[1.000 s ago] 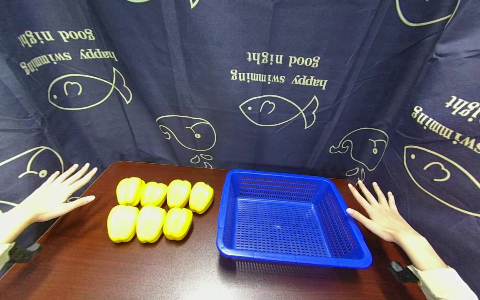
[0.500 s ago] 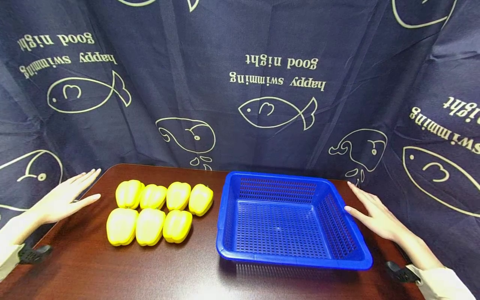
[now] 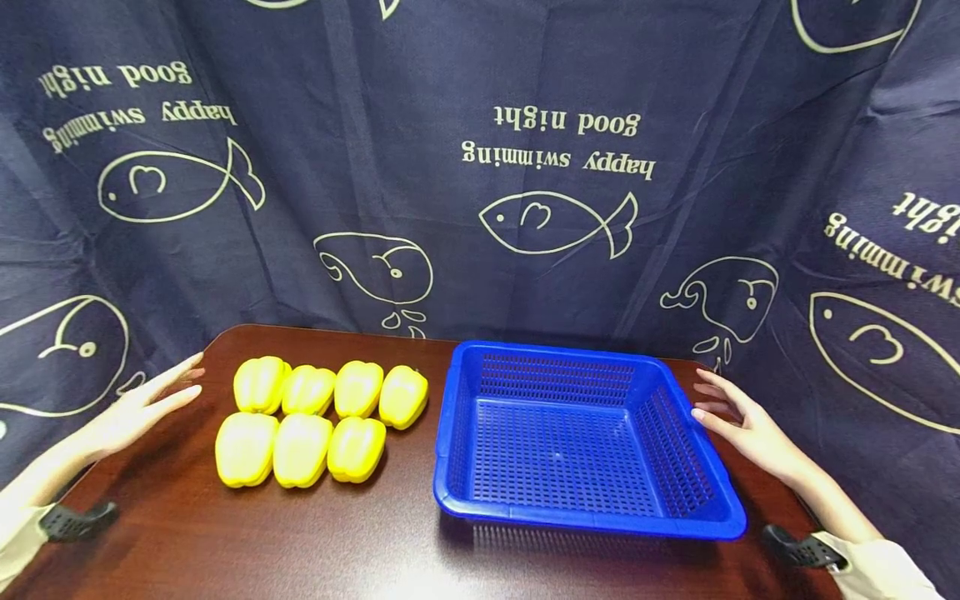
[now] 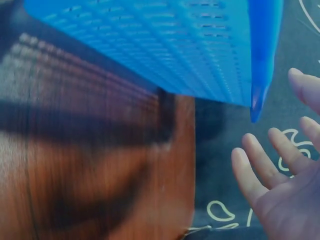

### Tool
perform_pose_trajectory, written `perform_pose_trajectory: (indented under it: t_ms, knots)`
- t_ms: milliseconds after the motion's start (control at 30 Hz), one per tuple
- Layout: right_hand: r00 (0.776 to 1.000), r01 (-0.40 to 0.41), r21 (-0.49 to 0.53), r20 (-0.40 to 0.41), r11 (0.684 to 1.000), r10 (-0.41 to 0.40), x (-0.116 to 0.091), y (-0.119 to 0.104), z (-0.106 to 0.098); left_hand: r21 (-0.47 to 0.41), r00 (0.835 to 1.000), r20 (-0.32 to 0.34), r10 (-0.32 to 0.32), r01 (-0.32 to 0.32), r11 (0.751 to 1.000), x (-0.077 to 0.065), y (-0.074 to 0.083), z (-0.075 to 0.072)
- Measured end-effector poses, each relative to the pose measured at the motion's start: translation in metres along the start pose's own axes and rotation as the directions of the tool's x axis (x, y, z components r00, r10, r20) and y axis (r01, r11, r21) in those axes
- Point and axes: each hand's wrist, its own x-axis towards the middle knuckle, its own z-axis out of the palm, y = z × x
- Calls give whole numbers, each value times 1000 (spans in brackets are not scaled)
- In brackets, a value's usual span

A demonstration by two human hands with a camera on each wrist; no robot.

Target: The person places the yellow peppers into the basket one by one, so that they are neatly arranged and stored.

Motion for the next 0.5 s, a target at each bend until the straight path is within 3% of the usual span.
perform_pose_trajectory:
  t_ms: [167, 267, 500]
  knots:
    - [999, -40, 86, 15, 995, 39, 1, 3, -1, -110, 998, 26, -54, 56, 992, -7, -1, 5]
    - [997, -67, 191, 43, 979, 60, 1, 7, -2, -169, 994, 57, -90, 98, 981, -12, -1, 10]
    - [988, -136, 447, 127, 884, 88, 0, 17, -5, -310, 977, 139, -162, 198, 930, -22, 2, 24]
